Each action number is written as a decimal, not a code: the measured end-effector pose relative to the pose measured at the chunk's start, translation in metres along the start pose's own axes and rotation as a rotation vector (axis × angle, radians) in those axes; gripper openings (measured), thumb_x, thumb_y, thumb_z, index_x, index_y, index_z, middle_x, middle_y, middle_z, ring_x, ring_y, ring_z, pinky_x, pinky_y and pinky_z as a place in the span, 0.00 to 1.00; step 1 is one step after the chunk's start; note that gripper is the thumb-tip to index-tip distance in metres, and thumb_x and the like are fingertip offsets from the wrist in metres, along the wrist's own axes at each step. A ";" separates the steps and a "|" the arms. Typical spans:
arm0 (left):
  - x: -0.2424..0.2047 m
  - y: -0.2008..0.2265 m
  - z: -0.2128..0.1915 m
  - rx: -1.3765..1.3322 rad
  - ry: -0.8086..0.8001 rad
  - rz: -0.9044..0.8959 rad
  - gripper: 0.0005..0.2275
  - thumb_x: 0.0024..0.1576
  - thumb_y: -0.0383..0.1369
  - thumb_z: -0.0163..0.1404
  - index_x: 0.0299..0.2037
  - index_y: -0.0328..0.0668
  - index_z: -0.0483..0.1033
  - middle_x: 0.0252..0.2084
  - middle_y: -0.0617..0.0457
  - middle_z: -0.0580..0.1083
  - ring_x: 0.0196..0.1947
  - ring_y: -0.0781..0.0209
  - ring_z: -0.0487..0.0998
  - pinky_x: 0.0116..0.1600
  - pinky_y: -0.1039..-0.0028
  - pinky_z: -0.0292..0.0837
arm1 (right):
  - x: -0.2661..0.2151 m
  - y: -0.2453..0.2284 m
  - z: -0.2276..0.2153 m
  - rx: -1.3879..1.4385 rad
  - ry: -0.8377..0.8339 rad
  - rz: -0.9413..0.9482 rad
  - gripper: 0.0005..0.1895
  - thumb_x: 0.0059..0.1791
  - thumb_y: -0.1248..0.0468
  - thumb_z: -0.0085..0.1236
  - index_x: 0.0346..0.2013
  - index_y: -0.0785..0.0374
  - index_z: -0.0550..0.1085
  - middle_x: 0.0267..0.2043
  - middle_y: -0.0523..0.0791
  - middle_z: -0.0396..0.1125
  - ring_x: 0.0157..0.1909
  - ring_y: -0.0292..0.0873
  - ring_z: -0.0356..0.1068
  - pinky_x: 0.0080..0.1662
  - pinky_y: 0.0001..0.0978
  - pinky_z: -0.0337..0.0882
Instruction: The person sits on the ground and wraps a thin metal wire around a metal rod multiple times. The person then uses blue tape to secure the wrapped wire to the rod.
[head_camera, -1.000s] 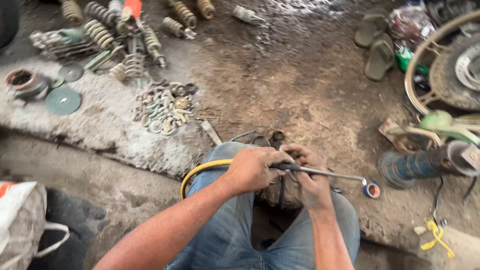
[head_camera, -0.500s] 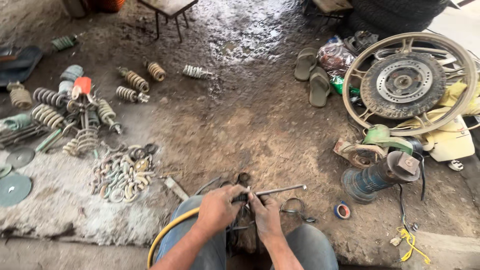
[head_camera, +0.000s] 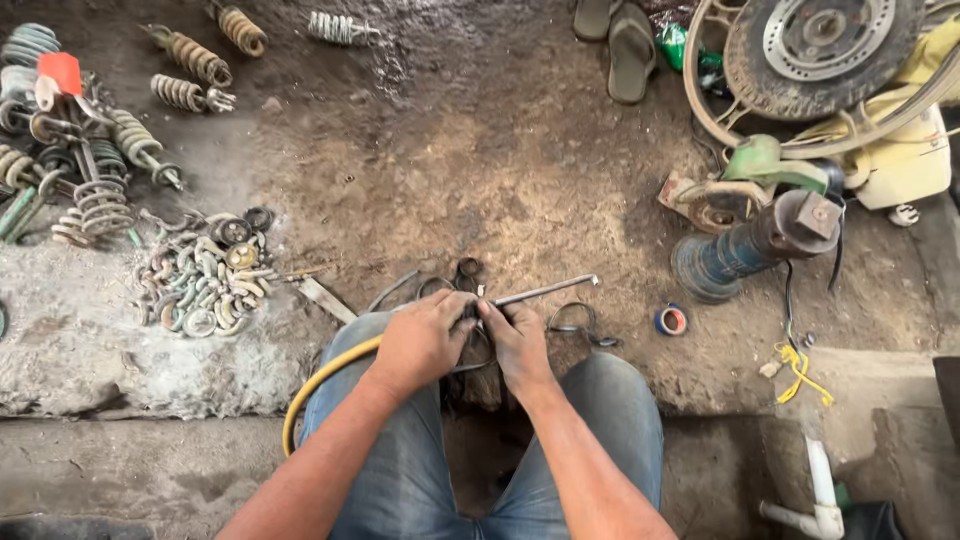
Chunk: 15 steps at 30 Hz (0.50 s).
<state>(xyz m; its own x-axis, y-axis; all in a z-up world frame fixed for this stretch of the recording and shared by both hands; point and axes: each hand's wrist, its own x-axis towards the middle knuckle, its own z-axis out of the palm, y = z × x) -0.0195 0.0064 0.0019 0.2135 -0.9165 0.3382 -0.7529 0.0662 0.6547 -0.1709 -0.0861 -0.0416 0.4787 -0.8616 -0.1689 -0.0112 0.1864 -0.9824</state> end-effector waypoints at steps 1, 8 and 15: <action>-0.004 0.001 0.001 0.008 0.017 -0.005 0.11 0.55 0.33 0.56 0.46 0.41 0.77 0.39 0.46 0.77 0.41 0.42 0.79 0.43 0.56 0.74 | -0.004 -0.002 0.002 -0.075 0.013 0.009 0.15 0.55 0.61 0.60 0.29 0.70 0.78 0.28 0.36 0.63 0.31 0.33 0.57 0.32 0.32 0.59; 0.001 -0.002 -0.011 0.122 0.158 0.029 0.13 0.56 0.34 0.55 0.49 0.39 0.78 0.36 0.46 0.76 0.37 0.43 0.80 0.39 0.57 0.75 | -0.008 -0.026 0.019 -0.109 -0.051 0.025 0.11 0.51 0.61 0.54 0.29 0.63 0.78 0.27 0.36 0.68 0.32 0.31 0.64 0.36 0.28 0.65; 0.007 -0.026 -0.002 0.137 0.209 -0.111 0.12 0.55 0.34 0.55 0.48 0.44 0.79 0.41 0.46 0.78 0.37 0.41 0.80 0.41 0.55 0.76 | -0.032 -0.018 0.025 -0.420 -0.073 -0.266 0.17 0.52 0.61 0.57 0.20 0.67 0.73 0.20 0.43 0.65 0.25 0.34 0.63 0.32 0.31 0.65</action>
<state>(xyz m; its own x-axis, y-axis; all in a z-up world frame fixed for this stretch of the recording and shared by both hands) 0.0034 -0.0010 -0.0114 0.4129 -0.8127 0.4111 -0.7920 -0.0976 0.6026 -0.1636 -0.0503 -0.0167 0.5727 -0.8155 0.0831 -0.2256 -0.2542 -0.9405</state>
